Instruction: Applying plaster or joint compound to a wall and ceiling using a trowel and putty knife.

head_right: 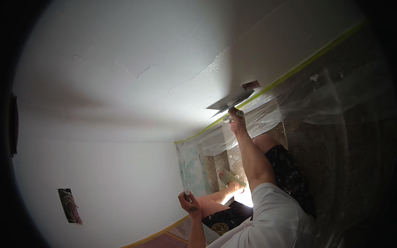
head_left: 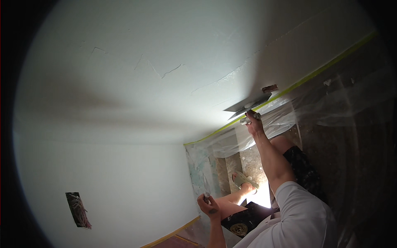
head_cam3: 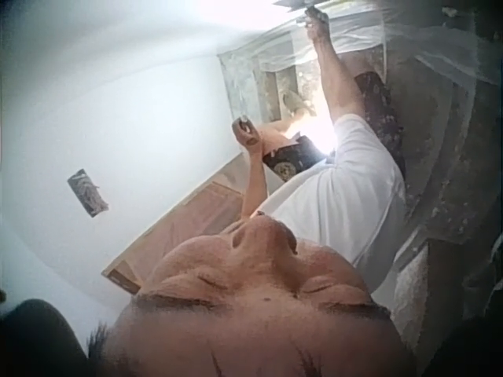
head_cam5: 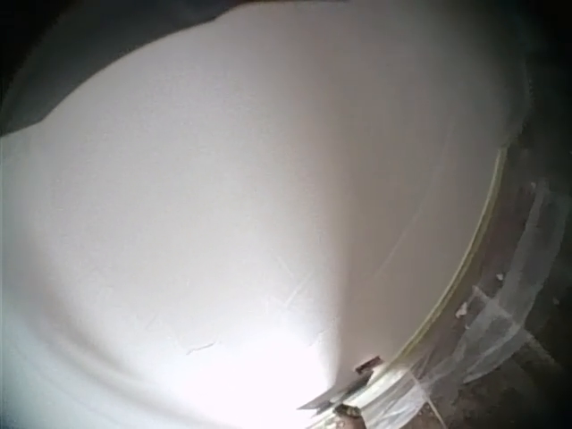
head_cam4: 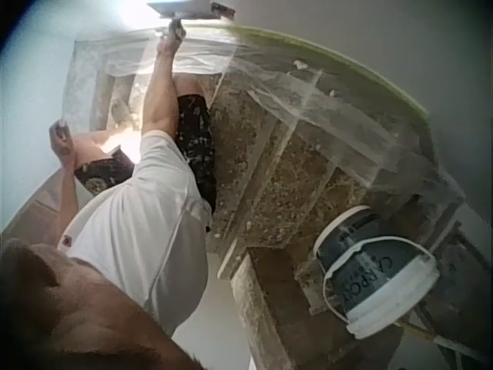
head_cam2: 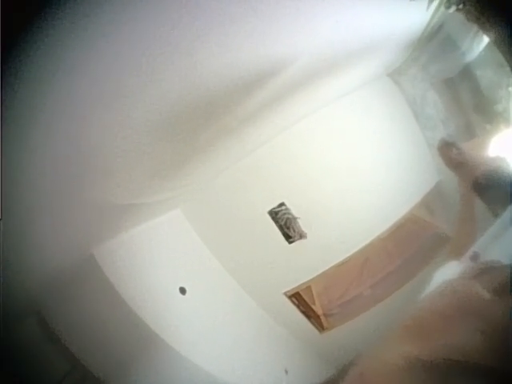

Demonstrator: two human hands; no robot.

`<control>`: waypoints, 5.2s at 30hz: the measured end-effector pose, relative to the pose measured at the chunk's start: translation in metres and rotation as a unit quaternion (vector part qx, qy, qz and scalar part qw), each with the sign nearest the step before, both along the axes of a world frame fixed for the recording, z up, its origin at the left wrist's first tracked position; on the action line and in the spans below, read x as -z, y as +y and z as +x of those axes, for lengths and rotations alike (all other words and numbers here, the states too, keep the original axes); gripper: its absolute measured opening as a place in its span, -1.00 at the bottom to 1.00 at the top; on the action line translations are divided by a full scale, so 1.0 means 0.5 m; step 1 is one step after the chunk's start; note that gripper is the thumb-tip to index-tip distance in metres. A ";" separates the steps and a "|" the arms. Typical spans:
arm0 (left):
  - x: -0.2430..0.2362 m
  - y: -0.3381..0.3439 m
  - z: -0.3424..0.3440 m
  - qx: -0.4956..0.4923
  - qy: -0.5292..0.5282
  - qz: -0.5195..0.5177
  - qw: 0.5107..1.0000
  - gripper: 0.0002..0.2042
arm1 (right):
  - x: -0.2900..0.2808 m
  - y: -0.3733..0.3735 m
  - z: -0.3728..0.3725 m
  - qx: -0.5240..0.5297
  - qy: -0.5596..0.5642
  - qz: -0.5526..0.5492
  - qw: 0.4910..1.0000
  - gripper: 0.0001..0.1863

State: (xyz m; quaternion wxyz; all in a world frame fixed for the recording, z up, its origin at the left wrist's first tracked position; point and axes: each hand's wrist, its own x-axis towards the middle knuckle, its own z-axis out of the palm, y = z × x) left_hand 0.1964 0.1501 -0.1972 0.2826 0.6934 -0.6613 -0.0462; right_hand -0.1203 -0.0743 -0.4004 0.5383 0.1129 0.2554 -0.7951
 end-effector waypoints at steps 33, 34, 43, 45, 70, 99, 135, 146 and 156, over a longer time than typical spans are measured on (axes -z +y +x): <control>-0.015 -0.006 -0.017 -0.040 0.033 0.001 0.999 -0.84 | -0.256 -0.015 -0.027 0.224 0.584 0.181 0.759 -0.77; -0.011 -0.009 -0.021 -0.036 0.033 -0.001 0.999 -0.84 | -0.257 -0.025 -0.004 0.207 0.591 0.170 0.761 -0.78; -0.031 -0.015 0.009 -0.067 0.077 -0.023 0.995 -0.81 | -0.261 0.025 0.150 0.016 0.319 0.016 0.948 -0.82; -0.031 -0.020 -0.007 -0.066 0.086 -0.025 0.994 -0.81 | -0.162 0.059 0.113 -0.007 0.153 0.016 0.988 -0.78; -0.020 -0.005 0.019 -0.112 0.098 -0.018 0.989 -0.78 | -0.067 -0.042 0.085 0.017 0.109 -0.032 0.993 -0.67; -0.057 -0.135 -0.074 0.298 0.639 0.385 0.595 -0.73 | -0.605 0.128 -0.038 -0.424 0.315 -0.312 0.790 -0.74; 0.038 -0.422 0.104 -0.126 0.851 -0.063 0.507 -0.70 | -0.813 -0.199 0.200 -0.392 0.779 -0.020 0.489 -0.30; 0.024 -0.384 0.141 -0.092 0.848 -0.100 0.513 -0.65 | -0.717 -0.136 0.331 -0.543 0.732 -0.057 0.408 -0.61; 0.021 -0.397 0.138 -0.093 0.853 -0.107 0.502 -0.66 | -0.498 -0.277 0.346 -0.502 0.753 0.004 0.425 -0.15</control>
